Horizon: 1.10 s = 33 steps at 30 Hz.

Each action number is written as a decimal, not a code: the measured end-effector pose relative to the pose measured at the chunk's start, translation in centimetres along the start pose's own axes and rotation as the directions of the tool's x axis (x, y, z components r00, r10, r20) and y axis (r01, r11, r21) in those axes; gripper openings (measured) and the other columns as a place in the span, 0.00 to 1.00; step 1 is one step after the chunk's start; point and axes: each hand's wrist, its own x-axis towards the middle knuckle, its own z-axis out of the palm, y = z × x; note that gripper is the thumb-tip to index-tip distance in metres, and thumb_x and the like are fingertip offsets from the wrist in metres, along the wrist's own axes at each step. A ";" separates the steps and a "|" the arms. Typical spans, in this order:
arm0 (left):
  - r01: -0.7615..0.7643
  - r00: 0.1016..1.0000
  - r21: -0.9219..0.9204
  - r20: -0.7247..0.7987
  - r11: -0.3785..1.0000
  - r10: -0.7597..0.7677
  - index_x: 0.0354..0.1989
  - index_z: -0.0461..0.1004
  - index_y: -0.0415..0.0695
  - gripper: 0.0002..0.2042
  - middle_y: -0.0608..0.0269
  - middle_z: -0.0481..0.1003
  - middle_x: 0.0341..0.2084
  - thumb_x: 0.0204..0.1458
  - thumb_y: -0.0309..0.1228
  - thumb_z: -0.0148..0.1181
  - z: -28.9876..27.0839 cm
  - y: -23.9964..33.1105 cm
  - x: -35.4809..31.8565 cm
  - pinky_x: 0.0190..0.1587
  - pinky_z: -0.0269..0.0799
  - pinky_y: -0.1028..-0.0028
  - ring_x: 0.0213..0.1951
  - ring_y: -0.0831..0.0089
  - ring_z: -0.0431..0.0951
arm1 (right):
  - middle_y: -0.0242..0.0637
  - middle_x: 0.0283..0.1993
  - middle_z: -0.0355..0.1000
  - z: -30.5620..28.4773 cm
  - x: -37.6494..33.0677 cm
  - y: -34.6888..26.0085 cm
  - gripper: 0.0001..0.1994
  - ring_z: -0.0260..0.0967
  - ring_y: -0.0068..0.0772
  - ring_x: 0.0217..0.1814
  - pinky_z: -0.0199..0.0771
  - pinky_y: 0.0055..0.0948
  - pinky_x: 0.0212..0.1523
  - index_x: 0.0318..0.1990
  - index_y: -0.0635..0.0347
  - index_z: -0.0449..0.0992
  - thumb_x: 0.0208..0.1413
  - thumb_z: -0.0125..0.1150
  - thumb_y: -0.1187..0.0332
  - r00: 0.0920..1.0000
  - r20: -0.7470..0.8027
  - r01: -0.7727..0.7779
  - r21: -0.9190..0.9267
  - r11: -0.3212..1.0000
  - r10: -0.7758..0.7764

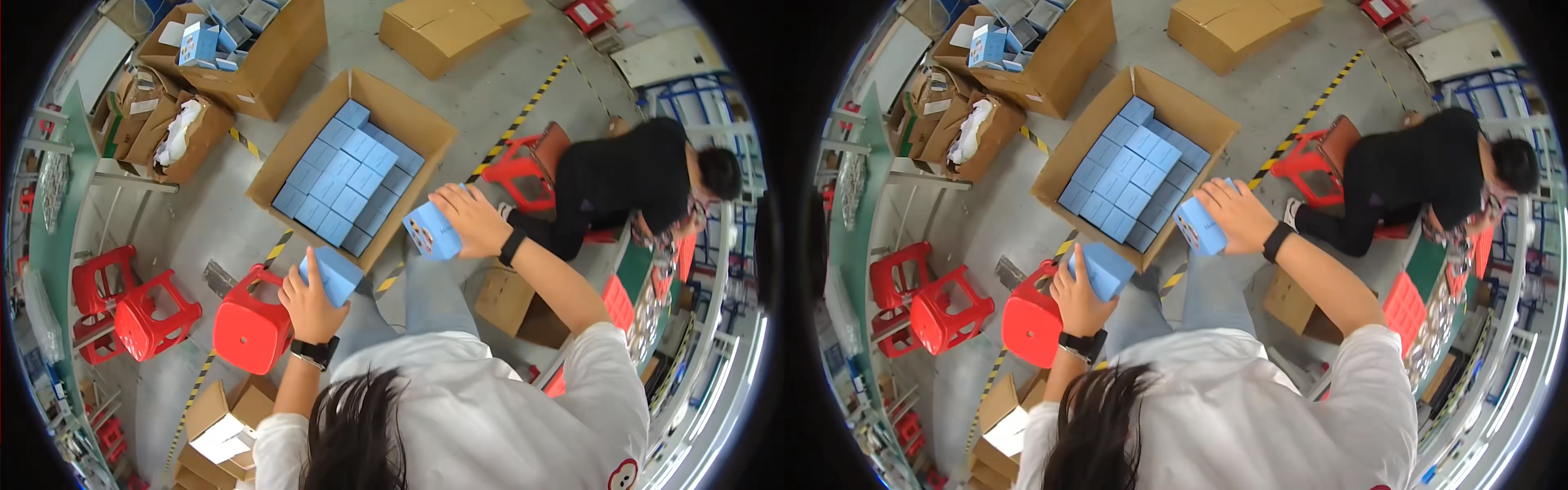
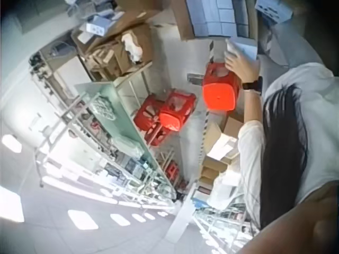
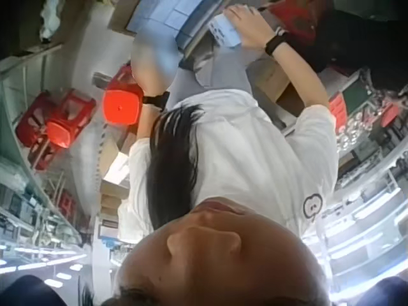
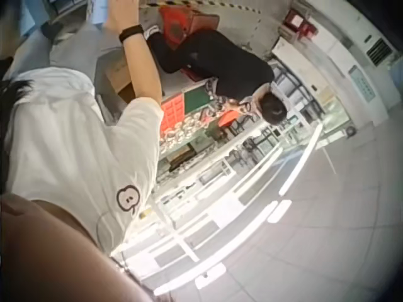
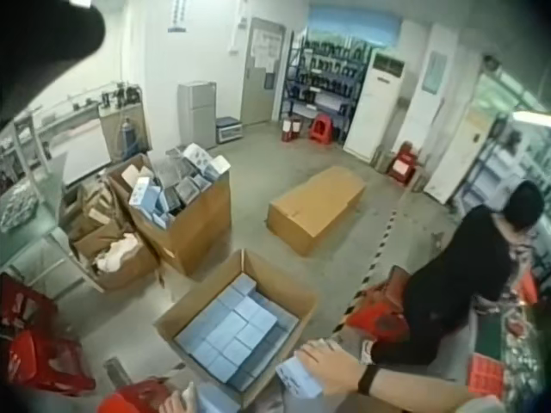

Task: Packing small blue product boxes into a large cardboard shipping container and cleaning the production line surface.

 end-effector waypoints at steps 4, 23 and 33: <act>0.102 0.989 -0.043 -0.100 0.994 -0.106 0.74 0.51 0.46 0.59 0.40 0.62 0.58 0.29 0.41 0.79 5.3 3.6 6.9 0.60 0.56 0.47 0.58 0.42 0.64 | 0.49 0.64 0.62 6.7 11.1 12.9 0.44 0.58 0.50 0.70 0.57 0.50 0.65 0.65 0.63 0.61 0.38 0.73 0.56 0.988 -0.005 0.151 -0.142 0.978 -0.153; 0.346 0.926 -0.010 -0.154 0.938 -0.344 0.71 0.59 0.45 0.43 0.45 0.66 0.56 0.46 0.47 0.68 26.7 8.9 25.2 0.57 0.63 0.51 0.53 0.47 0.69 | 0.45 0.69 0.58 32.8 36.2 33.1 0.53 0.52 0.45 0.74 0.53 0.52 0.70 0.70 0.58 0.56 0.33 0.79 0.63 0.897 0.413 0.297 -0.300 0.907 -0.157; 0.413 0.910 -0.165 0.128 0.896 -0.395 0.72 0.52 0.39 0.55 0.37 0.61 0.58 0.34 0.44 0.77 24.5 9.4 28.7 0.58 0.61 0.48 0.56 0.41 0.65 | 0.43 0.71 0.56 40.4 35.7 34.1 0.45 0.50 0.45 0.77 0.50 0.51 0.72 0.71 0.58 0.54 0.43 0.69 0.71 0.950 0.281 0.236 -0.364 0.901 -0.135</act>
